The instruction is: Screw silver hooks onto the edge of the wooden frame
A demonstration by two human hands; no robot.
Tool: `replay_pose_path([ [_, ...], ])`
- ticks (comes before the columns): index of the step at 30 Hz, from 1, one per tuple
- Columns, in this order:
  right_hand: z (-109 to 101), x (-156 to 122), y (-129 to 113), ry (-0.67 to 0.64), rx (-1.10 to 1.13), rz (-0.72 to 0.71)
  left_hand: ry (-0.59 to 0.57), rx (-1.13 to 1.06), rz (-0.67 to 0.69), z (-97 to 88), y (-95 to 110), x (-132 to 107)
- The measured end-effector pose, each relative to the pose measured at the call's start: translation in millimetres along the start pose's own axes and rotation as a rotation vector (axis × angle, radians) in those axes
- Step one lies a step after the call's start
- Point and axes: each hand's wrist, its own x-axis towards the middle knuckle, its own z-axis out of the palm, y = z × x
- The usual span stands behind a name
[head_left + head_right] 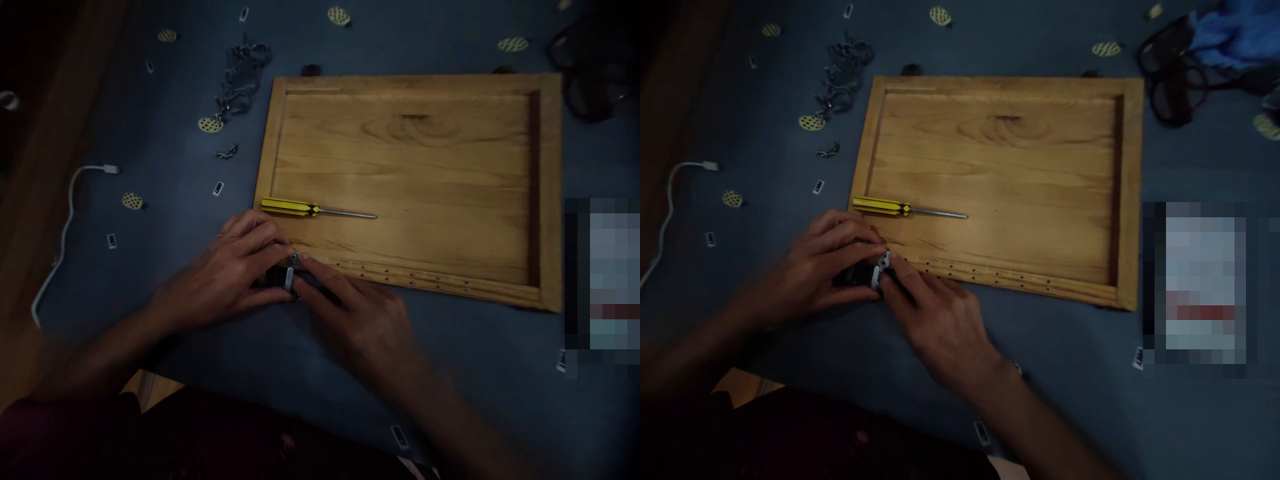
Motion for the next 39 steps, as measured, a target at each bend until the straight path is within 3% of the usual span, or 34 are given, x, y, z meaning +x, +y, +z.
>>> replay_pose_path([
  [39, -0.7, 2.5, 0.8, 0.001, -0.01, -0.006, 0.032, -0.014, 0.017, 1.9, -0.4, 1.6],
])
